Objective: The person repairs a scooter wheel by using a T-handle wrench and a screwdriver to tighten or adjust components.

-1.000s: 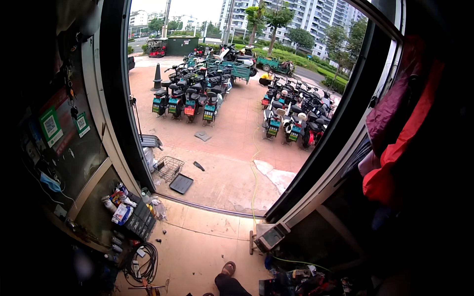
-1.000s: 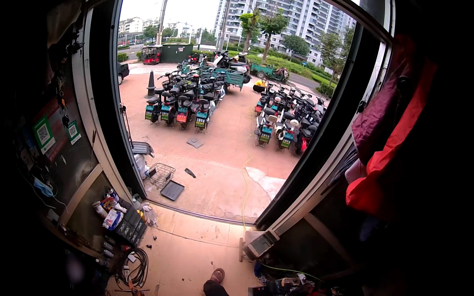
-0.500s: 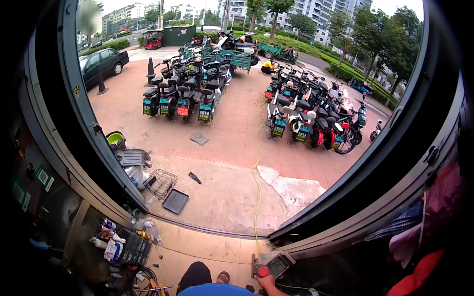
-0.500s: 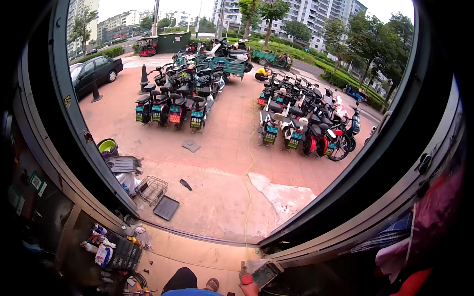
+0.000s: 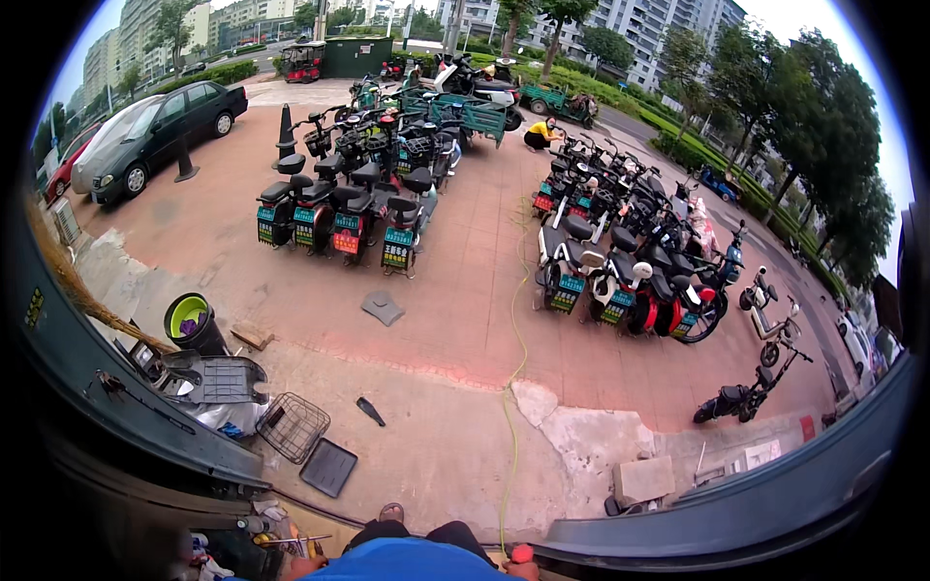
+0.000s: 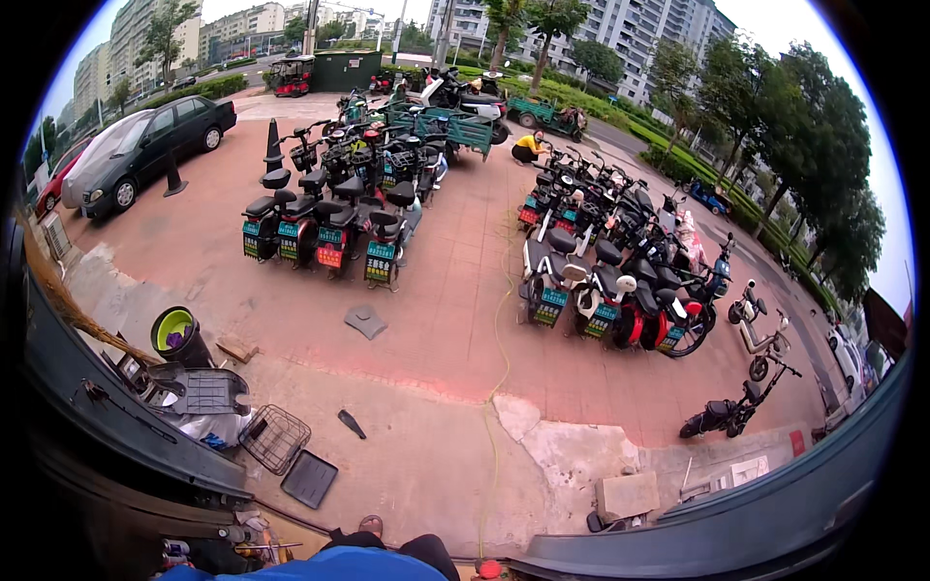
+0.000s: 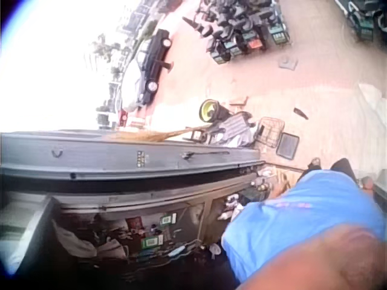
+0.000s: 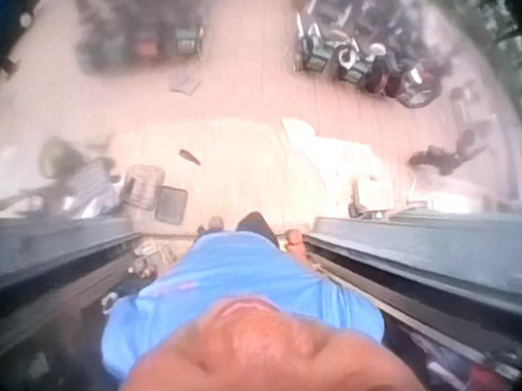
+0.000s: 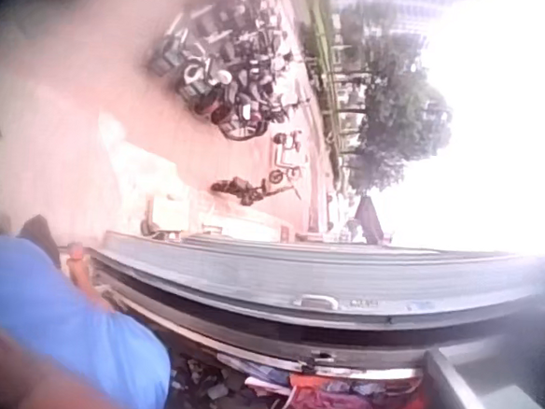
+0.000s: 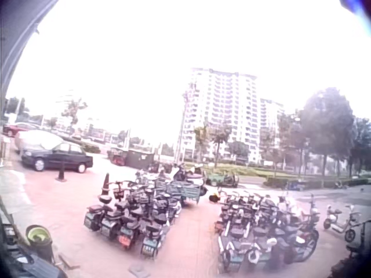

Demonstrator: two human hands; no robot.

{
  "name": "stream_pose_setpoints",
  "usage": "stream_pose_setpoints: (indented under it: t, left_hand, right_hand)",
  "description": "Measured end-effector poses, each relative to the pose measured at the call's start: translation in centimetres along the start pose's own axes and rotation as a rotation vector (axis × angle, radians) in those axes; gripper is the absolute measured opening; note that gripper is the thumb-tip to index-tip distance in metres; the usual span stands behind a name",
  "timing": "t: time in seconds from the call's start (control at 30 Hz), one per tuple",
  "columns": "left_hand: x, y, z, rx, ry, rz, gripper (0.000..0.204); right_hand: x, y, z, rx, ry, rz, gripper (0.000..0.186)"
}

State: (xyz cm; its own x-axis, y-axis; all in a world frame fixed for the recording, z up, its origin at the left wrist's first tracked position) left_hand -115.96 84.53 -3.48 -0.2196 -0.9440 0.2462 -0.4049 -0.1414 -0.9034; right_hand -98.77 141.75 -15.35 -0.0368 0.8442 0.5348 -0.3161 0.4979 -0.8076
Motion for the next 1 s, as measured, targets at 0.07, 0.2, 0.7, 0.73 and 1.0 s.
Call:
stream_pose_setpoints:
  t: [0.07,0.2,0.7,0.73,1.0]
  left_hand:
    - [-0.1,4.5,-11.3,-0.053,-0.001,0.007,0.019]
    - [-2.9,15.4,-33.1,-0.357,-0.138,0.002,0.021]
    - [-24.3,31.3,-78.8,-0.025,0.040,0.036,0.029]
    - [-25.8,33.3,-82.5,-0.024,0.053,0.030,0.030]
    - [-35.4,53.1,-118.7,-0.079,0.272,0.034,0.035]
  right_hand:
    - [2.5,2.5,5.8,-0.006,0.016,0.019,0.046]
    - [7.4,11.4,18.7,-0.003,0.022,0.059,0.044]
    - [36.0,58.5,68.7,0.101,0.030,0.010,0.031]
    - [37.9,62.0,72.8,0.123,0.108,-0.007,0.029]
    - [48.4,81.5,100.2,0.129,0.133,-0.011,0.018]
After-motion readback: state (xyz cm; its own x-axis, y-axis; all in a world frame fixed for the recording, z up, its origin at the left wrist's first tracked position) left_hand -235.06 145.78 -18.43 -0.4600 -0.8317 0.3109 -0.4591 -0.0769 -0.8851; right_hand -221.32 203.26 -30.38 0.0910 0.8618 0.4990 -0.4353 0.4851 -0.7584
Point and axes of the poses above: each hand's wrist, its own y-axis towards the middle knuckle, its own x-axis out of the back of the hand, z = x × y, the point moved 2 cm from there along y, towards the middle knuckle, and after that the axes turned 8 degrees about z, right-handed, at the moved point
